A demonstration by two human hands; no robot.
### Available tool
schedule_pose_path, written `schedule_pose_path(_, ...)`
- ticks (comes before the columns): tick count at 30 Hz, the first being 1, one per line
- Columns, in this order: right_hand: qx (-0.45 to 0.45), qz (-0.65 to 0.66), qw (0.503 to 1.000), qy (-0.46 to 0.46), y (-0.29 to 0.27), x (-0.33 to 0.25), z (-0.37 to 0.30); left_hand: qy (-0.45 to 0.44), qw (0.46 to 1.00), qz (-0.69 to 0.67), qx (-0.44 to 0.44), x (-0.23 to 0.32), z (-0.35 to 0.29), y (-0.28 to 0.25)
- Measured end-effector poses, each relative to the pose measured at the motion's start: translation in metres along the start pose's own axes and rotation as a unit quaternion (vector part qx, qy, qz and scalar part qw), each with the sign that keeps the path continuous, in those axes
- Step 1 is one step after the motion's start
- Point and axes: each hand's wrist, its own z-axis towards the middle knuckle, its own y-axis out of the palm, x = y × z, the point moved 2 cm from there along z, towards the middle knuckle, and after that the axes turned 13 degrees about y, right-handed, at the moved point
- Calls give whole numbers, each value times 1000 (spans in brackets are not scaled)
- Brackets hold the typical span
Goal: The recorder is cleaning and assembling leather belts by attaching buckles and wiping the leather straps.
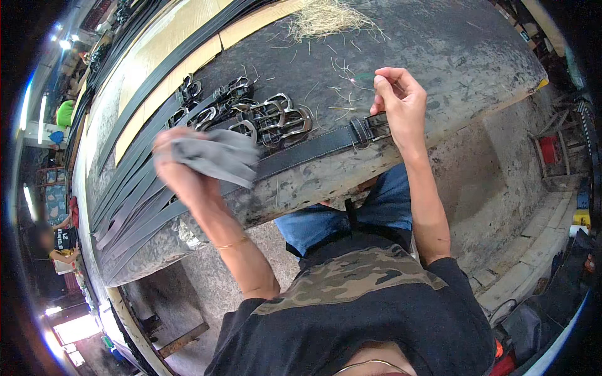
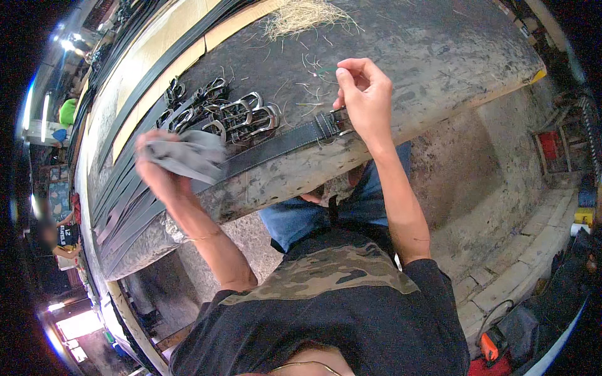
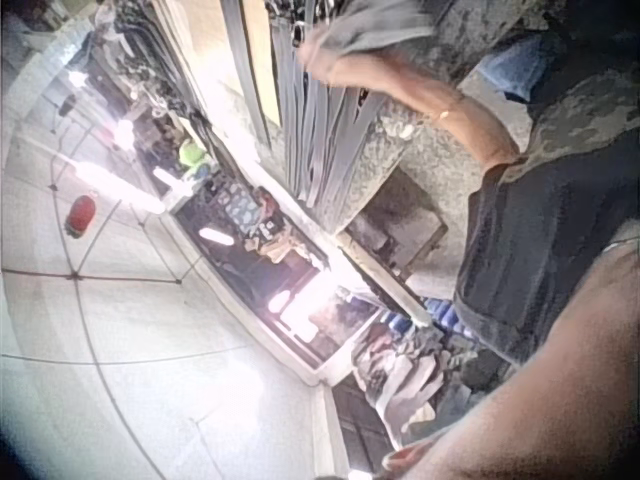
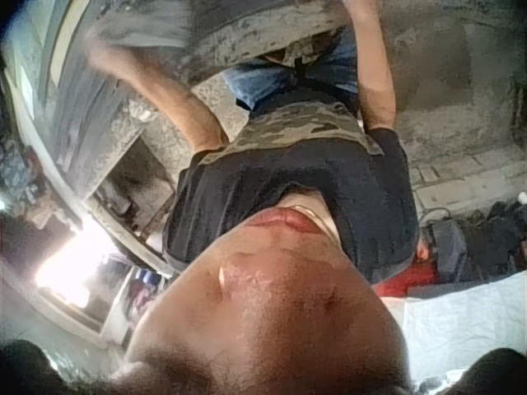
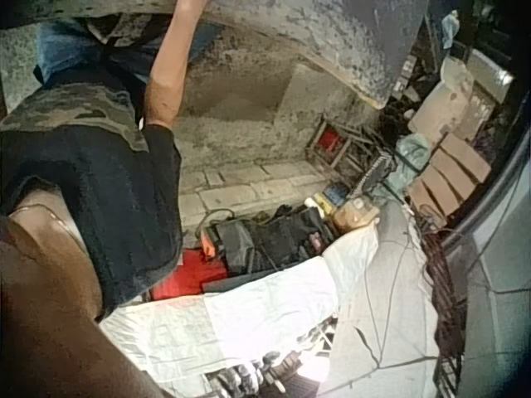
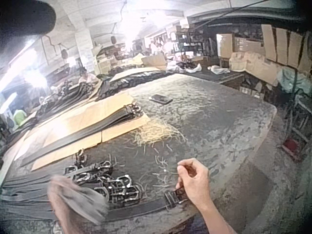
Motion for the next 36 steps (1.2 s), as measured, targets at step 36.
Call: schedule_pose_path(36, -71, -51, 989, -121, -17, 10, -37, 355, 659, 278, -602, -24, -102, 101)
